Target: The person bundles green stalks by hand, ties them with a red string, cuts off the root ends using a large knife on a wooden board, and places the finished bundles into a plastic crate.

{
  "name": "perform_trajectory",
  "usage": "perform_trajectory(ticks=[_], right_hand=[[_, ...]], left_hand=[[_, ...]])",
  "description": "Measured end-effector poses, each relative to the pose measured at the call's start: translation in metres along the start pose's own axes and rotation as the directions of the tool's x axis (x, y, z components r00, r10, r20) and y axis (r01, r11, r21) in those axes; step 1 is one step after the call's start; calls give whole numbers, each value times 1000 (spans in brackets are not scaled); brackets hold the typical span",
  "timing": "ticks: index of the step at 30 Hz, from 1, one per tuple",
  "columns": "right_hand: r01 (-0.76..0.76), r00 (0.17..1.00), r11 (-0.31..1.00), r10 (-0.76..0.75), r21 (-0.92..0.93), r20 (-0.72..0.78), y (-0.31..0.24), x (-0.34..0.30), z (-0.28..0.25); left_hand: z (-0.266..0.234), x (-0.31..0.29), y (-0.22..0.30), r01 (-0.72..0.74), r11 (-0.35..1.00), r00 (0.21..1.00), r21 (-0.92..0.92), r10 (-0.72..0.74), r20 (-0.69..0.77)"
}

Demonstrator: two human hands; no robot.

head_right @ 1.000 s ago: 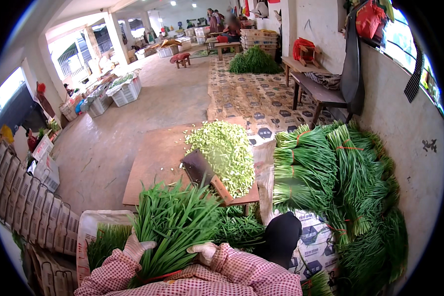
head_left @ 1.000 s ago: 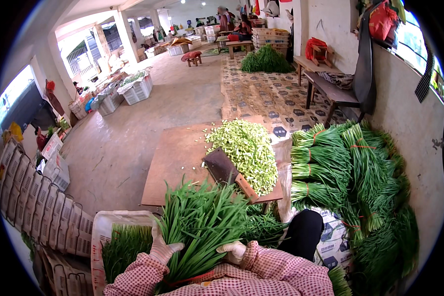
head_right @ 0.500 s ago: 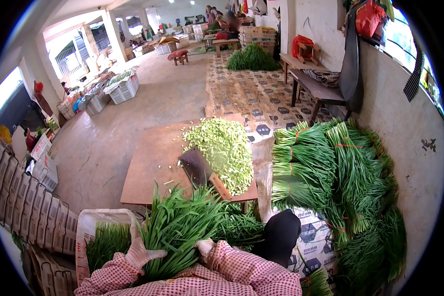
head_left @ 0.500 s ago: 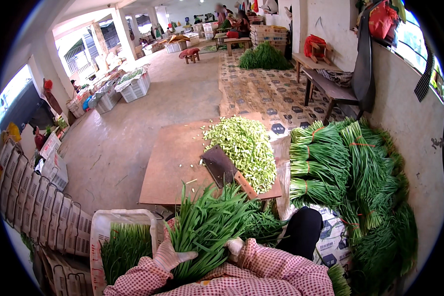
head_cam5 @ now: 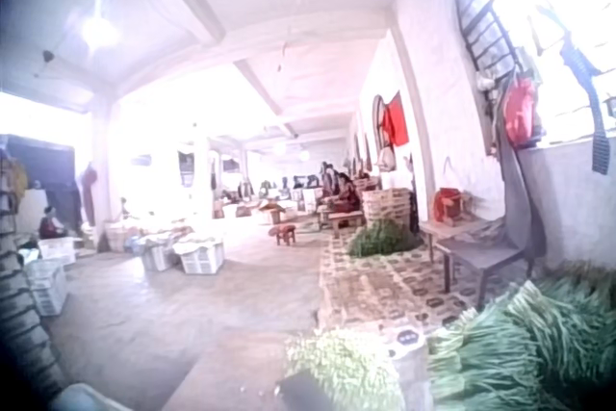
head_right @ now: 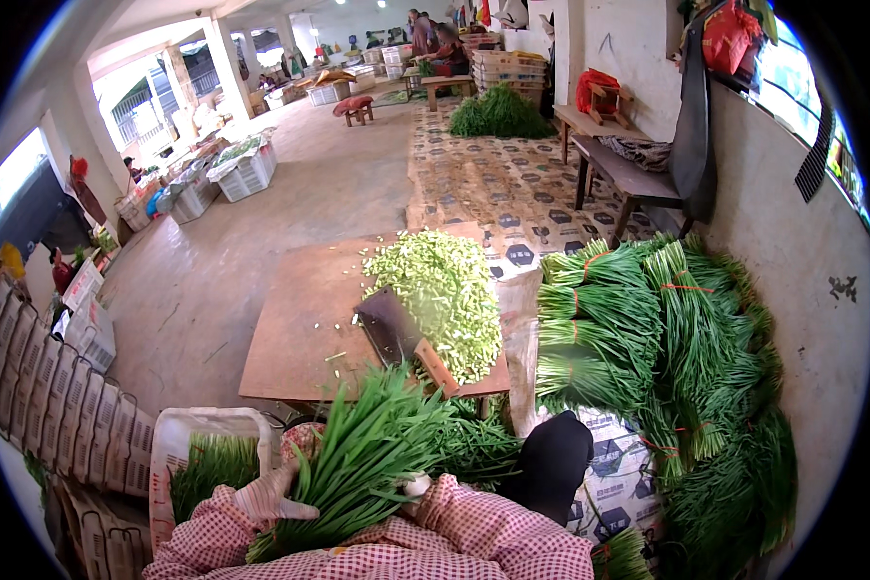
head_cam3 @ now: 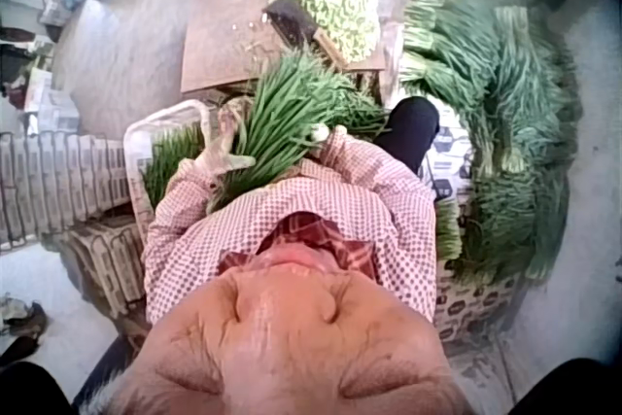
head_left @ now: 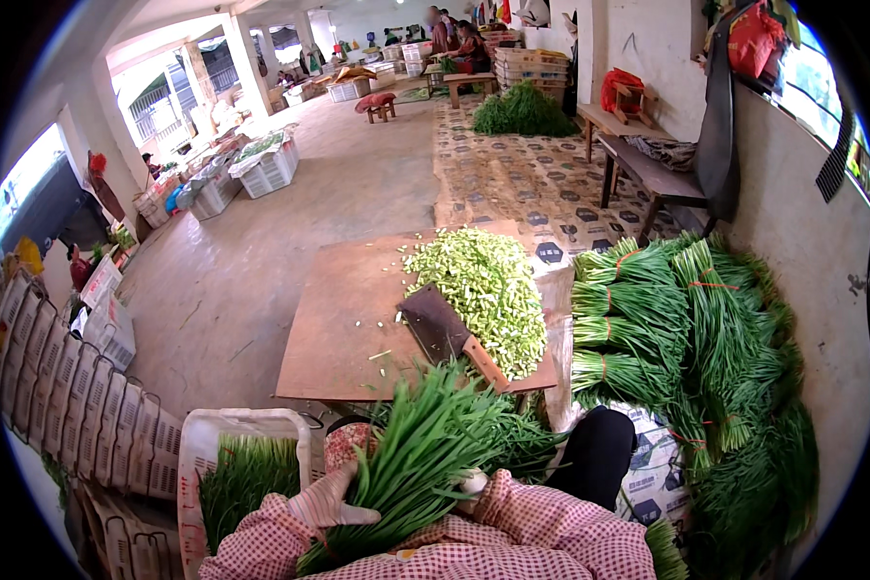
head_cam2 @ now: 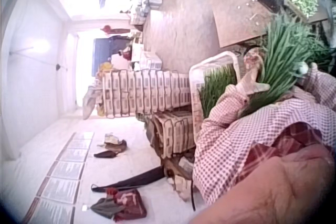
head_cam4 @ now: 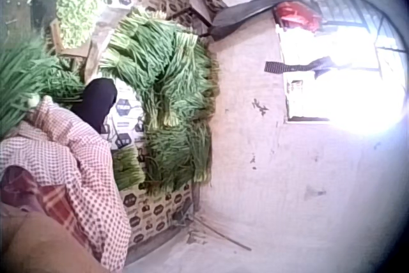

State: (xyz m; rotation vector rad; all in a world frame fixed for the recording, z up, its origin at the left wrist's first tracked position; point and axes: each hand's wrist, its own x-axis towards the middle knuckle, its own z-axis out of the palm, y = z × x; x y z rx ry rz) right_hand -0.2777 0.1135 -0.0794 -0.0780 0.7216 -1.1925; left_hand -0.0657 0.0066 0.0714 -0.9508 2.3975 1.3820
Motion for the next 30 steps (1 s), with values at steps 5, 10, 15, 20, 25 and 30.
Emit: perform_trajectory(ticks=[5,10,15,20,25,30], right_hand=[[17,998,1000,-17,6,-60,-5,-13,-15],[68,985,997,-63,23,-163,-14,-32,-34],[104,970,994,-95,28,-223,-20,-37,-40],[120,965,992,-110,26,-239,-20,-37,-39],[155,957,987,-142,35,-253,-23,-27,-30],[224,945,973,-204,53,-255,-32,-2,-6]], left_hand=[[27,-10,30,-244,936,960,254,197,197],[-10,11,15,-56,989,973,-133,84,216],[4,29,-22,-131,969,962,211,176,-209],[31,50,-67,-240,939,970,-247,240,-32],[34,33,-60,-106,892,988,-440,146,58],[13,-21,7,46,968,960,-248,-111,-257]])
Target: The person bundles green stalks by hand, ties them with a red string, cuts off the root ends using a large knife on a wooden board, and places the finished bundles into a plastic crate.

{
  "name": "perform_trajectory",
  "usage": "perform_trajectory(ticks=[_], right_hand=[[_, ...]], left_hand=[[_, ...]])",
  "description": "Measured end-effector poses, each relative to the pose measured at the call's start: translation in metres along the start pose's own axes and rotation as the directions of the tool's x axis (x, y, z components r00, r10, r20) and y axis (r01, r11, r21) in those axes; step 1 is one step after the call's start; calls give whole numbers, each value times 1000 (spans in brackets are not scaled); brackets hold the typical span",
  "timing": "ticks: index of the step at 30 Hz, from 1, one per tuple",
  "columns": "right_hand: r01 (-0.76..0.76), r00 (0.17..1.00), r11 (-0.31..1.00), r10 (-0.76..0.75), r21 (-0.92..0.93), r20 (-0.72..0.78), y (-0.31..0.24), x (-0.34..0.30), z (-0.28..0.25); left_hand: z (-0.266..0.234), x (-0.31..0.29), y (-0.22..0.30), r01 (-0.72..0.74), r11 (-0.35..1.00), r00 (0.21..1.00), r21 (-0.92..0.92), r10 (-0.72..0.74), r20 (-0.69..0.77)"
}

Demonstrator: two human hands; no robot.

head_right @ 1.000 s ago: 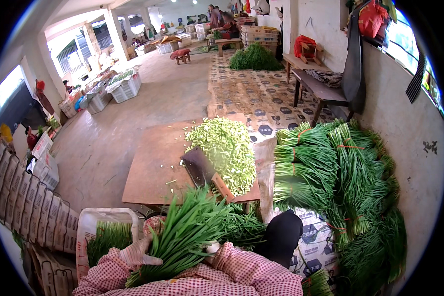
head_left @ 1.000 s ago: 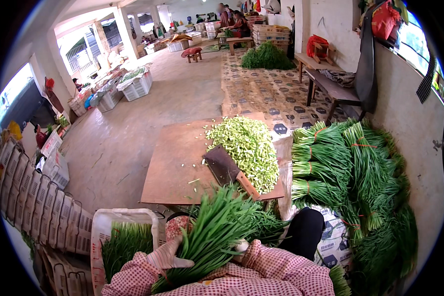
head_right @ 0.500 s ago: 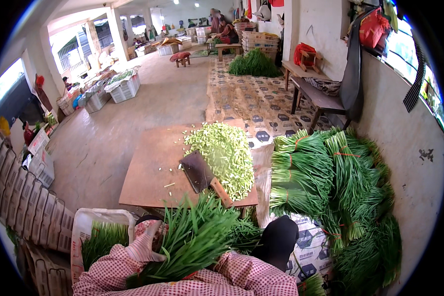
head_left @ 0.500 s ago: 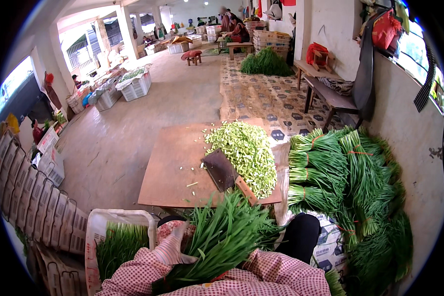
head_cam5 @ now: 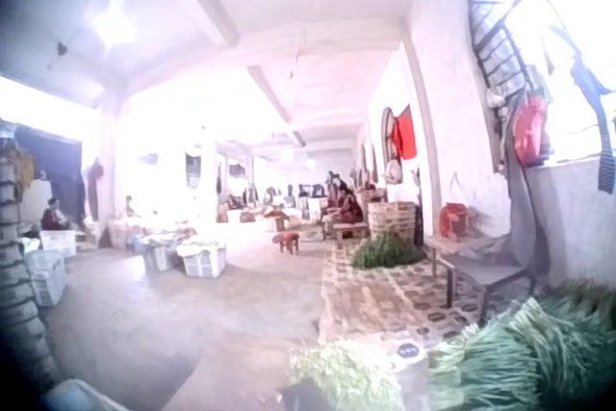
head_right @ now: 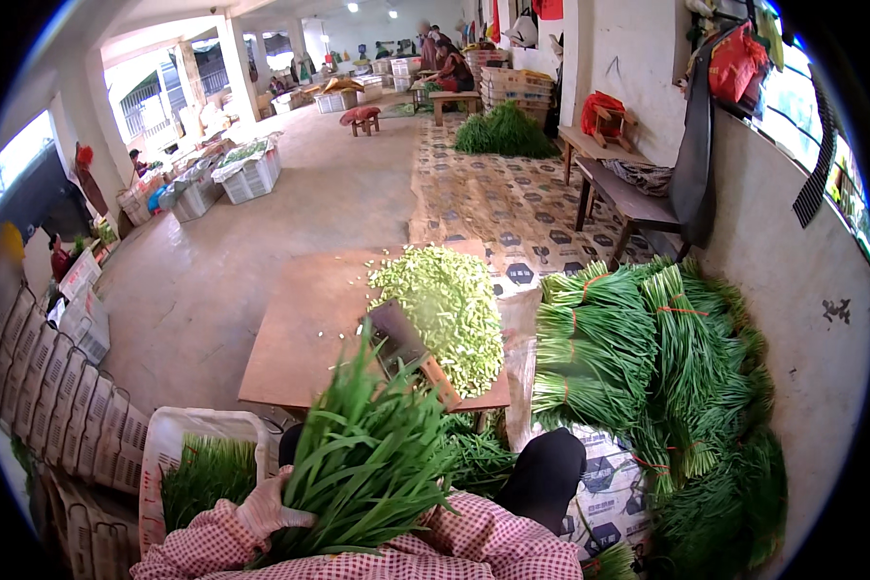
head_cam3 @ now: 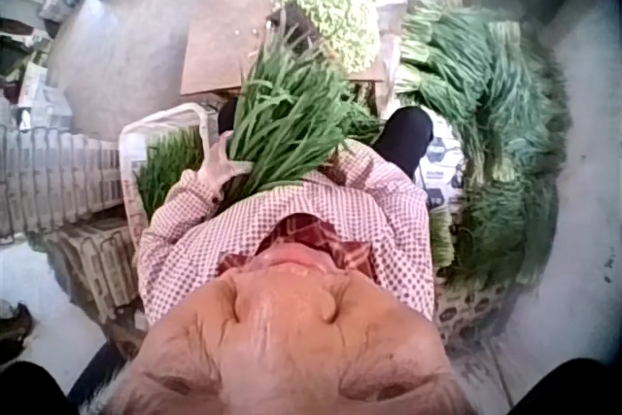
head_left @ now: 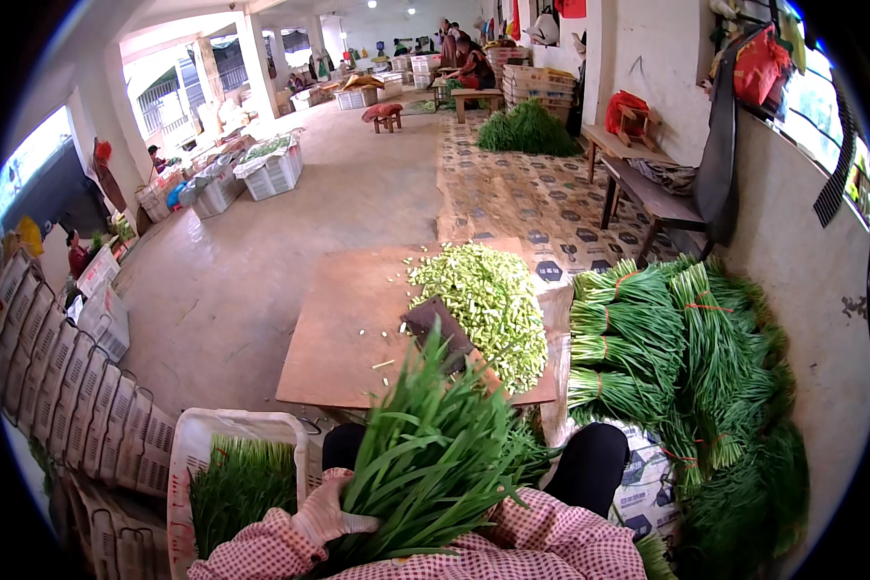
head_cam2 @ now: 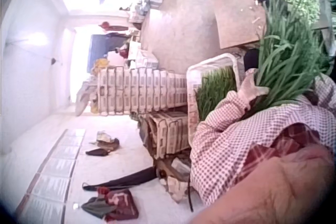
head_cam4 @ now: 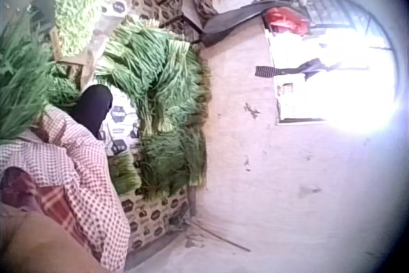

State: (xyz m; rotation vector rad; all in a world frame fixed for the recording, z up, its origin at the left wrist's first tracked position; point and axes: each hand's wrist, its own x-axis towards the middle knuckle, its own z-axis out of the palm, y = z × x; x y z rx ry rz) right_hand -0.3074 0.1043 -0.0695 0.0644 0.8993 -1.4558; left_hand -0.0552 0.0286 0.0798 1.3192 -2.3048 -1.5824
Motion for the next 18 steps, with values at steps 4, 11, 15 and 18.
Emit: perform_trajectory(ticks=[4,11,15,18], right_hand=[[68,998,997,-68,24,-3,-6,11,27],[47,992,996,-39,70,-116,1,24,-18],[-177,955,984,177,-23,237,16,-7,-57],[7,779,976,131,-218,613,38,12,-52]], left_hand=[[-19,-12,-17,-41,969,976,-245,-14,-217],[-20,20,-35,-64,837,922,-543,-159,-353],[-14,36,-44,63,904,908,-422,-227,-352],[-5,45,-44,-12,843,954,-538,-152,-259]])
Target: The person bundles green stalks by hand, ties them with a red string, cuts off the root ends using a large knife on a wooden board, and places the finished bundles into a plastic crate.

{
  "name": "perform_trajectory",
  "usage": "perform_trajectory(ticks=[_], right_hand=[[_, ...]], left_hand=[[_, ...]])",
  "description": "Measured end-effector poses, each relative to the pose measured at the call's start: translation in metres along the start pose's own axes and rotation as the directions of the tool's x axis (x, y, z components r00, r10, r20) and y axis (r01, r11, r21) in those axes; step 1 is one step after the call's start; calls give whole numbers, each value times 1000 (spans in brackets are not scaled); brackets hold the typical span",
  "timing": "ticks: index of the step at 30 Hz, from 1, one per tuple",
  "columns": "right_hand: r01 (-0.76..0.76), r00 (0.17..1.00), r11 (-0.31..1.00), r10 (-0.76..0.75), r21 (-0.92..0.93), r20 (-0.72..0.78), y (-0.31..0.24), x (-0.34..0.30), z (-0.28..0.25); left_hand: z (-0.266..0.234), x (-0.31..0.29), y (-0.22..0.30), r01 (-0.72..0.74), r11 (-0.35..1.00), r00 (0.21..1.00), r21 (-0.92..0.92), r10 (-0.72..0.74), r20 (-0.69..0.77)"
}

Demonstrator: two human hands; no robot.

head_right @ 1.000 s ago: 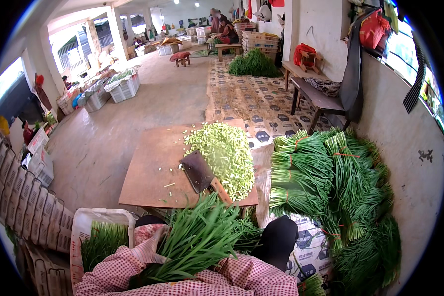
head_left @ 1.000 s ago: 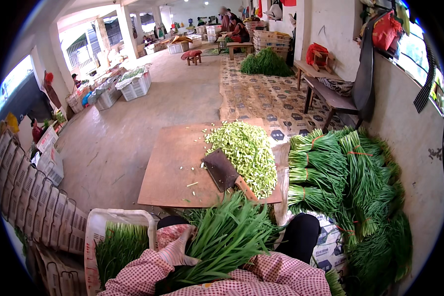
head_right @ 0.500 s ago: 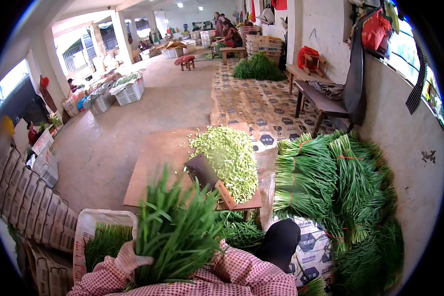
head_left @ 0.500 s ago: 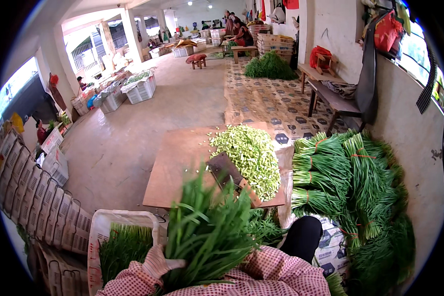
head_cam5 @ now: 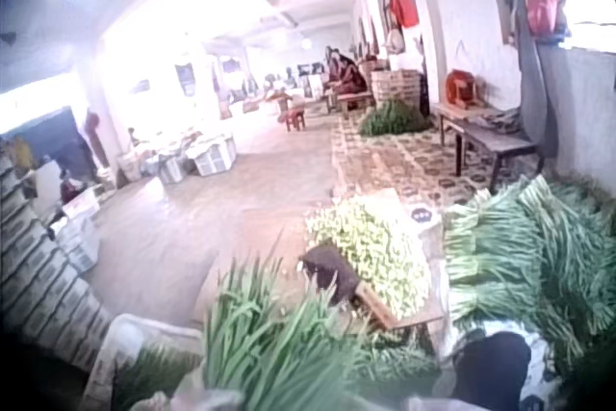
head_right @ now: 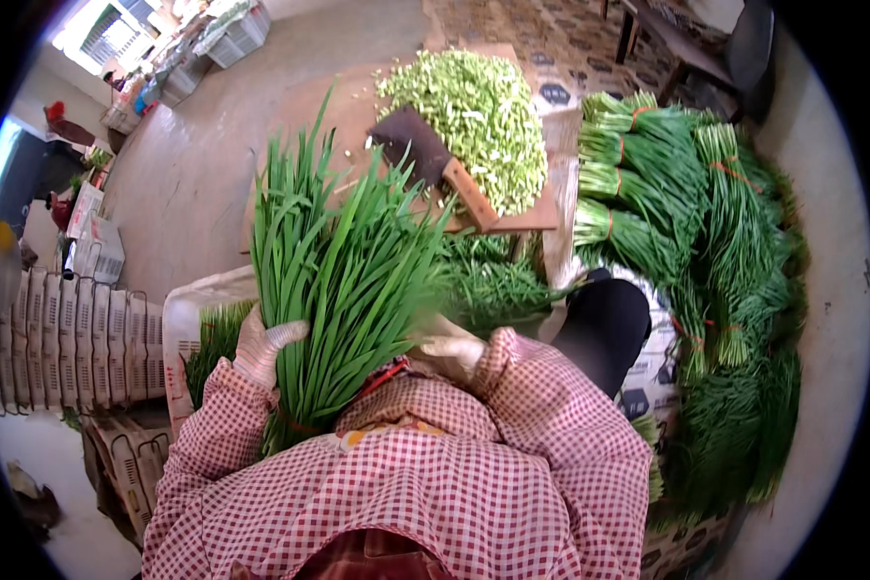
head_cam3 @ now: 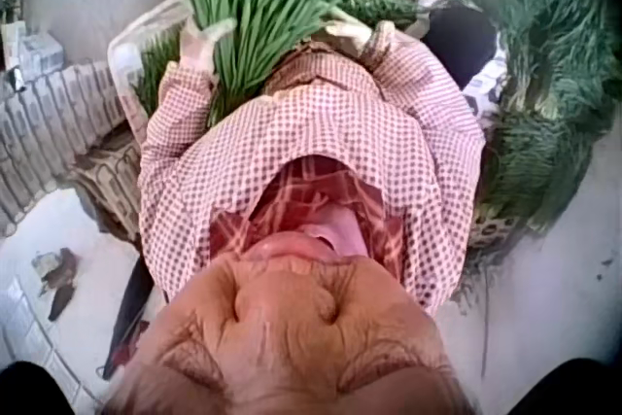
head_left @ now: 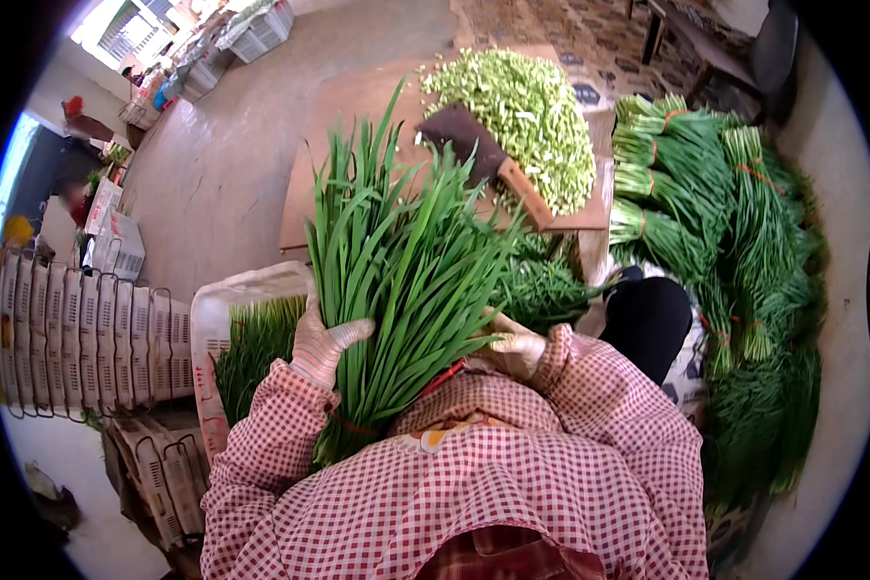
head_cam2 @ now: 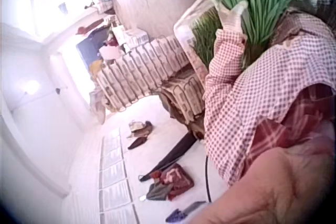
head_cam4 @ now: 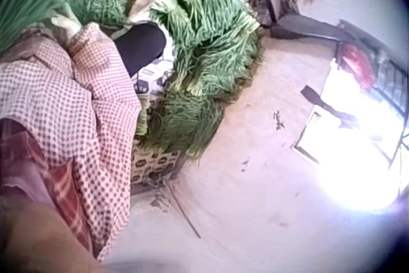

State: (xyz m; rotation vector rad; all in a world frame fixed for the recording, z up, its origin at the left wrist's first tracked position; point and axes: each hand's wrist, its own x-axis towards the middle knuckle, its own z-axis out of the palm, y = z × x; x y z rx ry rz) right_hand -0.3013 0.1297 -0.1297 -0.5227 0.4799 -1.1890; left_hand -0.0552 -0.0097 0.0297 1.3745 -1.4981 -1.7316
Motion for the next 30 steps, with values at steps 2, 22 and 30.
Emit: perform_trajectory(ticks=[2,22,30], right_hand=[[58,992,998,-54,38,-116,-3,16,22],[-112,695,909,360,400,-622,-18,37,26],[-14,730,898,310,440,-609,-41,35,48]], left_hand=[[-3,-4,-12,-37,998,999,58,39,-23],[-14,9,9,335,884,936,-325,-352,9],[-33,14,-18,272,860,956,-433,-294,16]])
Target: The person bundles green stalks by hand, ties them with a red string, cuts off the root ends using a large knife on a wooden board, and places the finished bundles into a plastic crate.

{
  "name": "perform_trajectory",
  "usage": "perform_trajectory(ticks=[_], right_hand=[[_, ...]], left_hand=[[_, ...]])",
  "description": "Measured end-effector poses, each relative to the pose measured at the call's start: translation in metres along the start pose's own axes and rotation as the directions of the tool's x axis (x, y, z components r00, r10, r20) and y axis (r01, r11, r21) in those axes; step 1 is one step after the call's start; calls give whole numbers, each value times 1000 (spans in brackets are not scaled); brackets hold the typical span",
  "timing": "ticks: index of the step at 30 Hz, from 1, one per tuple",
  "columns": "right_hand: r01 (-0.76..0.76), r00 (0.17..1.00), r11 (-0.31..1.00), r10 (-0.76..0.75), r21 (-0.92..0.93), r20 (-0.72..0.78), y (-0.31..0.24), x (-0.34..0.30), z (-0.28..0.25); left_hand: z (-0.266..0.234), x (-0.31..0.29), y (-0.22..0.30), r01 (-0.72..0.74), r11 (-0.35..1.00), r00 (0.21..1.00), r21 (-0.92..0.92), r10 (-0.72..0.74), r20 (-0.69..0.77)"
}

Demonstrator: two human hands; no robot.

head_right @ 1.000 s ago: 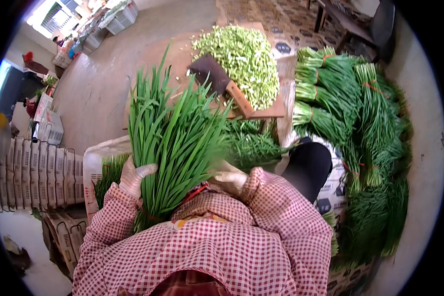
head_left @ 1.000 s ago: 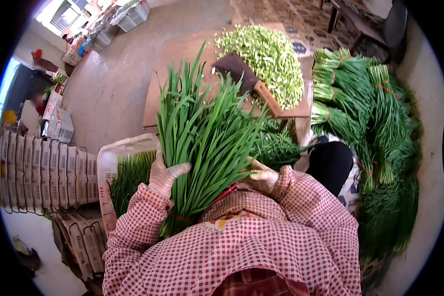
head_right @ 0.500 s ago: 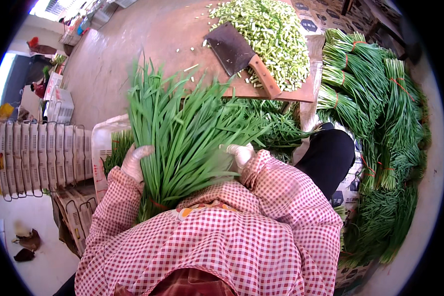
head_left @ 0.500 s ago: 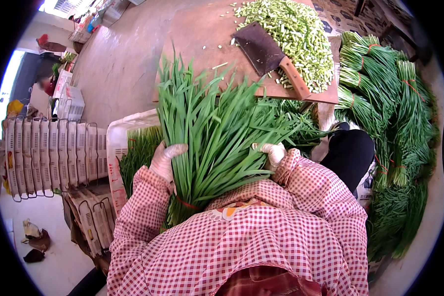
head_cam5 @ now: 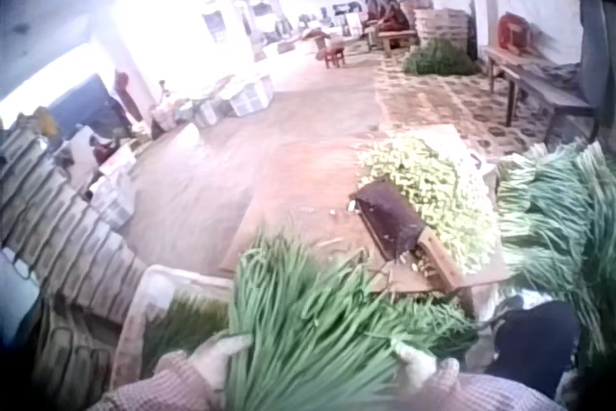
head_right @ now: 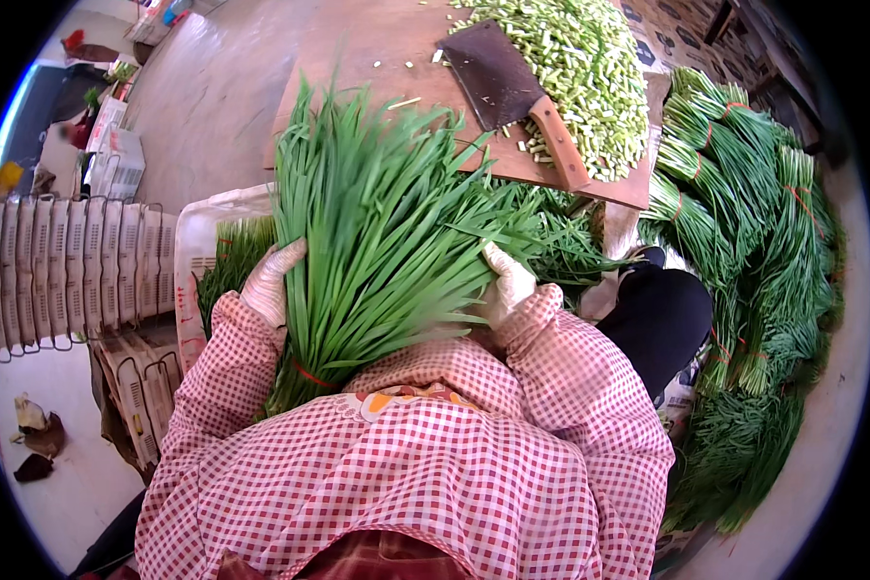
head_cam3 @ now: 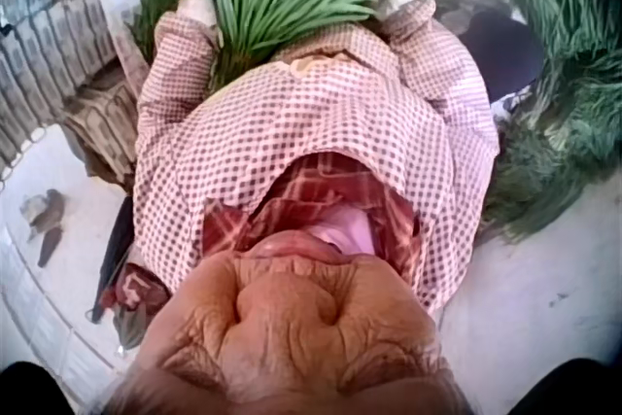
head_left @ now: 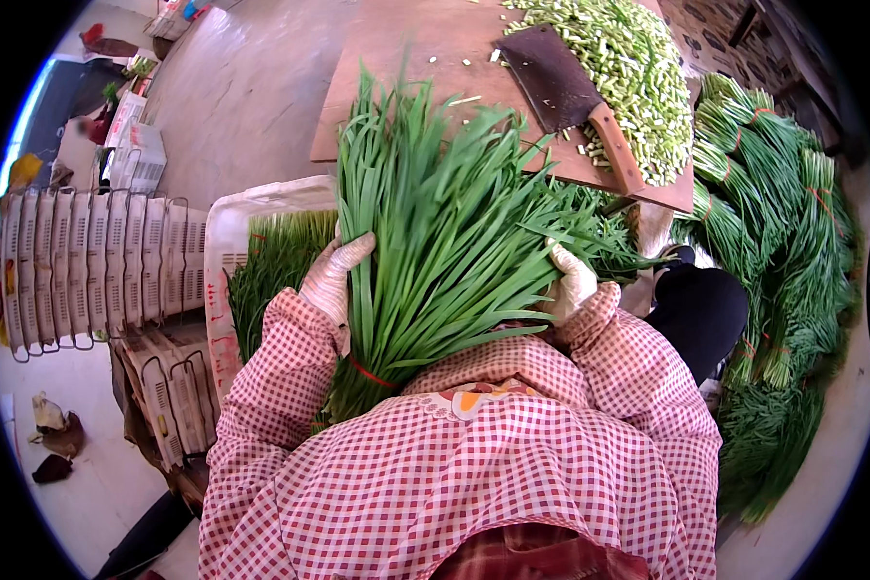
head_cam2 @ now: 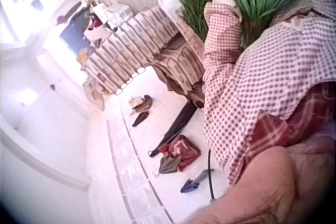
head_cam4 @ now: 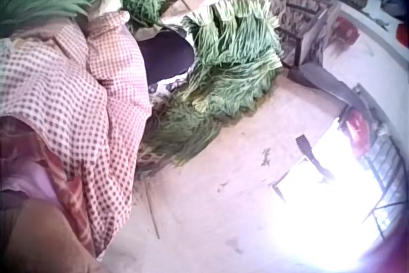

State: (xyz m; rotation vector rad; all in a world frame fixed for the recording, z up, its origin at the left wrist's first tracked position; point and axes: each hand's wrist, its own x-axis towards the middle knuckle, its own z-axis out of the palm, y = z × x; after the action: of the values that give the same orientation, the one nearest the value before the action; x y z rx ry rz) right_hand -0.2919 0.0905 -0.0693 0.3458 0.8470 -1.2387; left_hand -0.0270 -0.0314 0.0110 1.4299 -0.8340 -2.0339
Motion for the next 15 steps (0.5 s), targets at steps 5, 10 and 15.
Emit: perform_trajectory(ticks=[5,10,15], right_hand=[[101,994,993,-103,61,21,-1,2,-2],[102,984,992,-111,73,139,-4,-7,0],[247,876,962,-274,119,397,-3,-11,2]], left_hand=[[-1,-2,2,2,995,996,98,7,-94],[7,-7,3,-110,966,993,234,99,56],[-6,6,8,-501,553,864,666,286,413]])
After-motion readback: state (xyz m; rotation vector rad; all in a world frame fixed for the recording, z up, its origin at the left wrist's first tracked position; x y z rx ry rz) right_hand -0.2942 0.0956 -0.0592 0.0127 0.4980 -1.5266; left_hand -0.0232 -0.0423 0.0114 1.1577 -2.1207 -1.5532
